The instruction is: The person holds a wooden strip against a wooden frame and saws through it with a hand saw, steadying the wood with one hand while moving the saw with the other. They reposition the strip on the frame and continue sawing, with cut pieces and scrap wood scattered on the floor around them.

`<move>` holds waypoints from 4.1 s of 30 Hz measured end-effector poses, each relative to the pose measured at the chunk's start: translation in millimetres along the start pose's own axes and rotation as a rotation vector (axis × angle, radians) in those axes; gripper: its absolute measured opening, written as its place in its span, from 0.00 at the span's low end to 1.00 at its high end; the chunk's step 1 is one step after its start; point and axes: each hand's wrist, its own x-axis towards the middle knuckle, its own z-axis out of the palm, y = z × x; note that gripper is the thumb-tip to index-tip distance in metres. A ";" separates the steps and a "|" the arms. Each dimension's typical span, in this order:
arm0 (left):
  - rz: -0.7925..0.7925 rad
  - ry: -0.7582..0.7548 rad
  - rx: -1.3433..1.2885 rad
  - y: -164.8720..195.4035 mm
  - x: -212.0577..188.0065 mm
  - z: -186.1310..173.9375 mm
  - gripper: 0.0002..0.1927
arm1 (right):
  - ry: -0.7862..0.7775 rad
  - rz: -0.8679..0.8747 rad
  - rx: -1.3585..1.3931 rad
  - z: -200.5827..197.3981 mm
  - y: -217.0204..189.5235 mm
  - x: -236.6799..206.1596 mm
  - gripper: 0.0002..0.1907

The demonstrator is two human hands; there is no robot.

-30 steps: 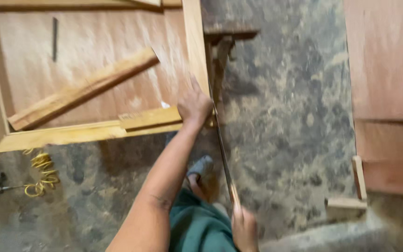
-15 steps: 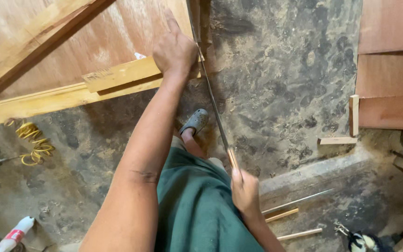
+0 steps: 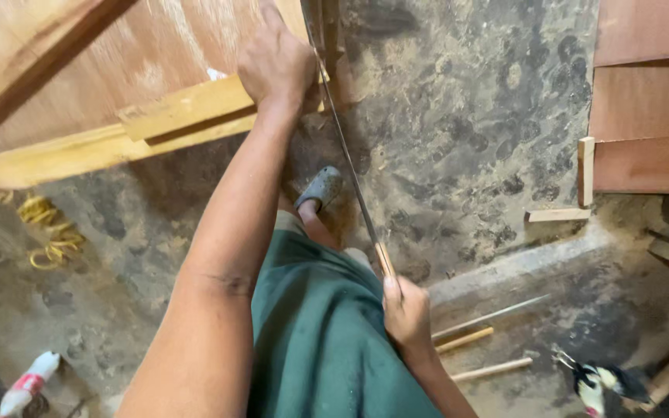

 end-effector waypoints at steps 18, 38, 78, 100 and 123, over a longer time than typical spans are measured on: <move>0.013 0.075 0.010 -9.2 -2.3 22.3 0.18 | 0.113 -0.462 -0.202 48.5 -5.2 84.8 0.16; 0.069 0.201 -0.048 -6.3 -3.7 12.1 0.12 | 0.150 -0.244 -0.041 56.3 9.7 95.5 0.18; 0.077 0.139 -0.013 -14.4 -5.2 30.7 0.08 | 0.015 -0.231 0.099 68.2 8.9 127.3 0.22; 0.068 0.091 0.014 -2.4 -5.1 4.7 0.31 | 0.009 -0.165 0.019 22.3 32.0 8.5 0.13; -0.067 -0.226 -0.018 2.5 5.4 -30.4 0.33 | 0.060 -0.102 0.057 84.8 36.4 147.9 0.25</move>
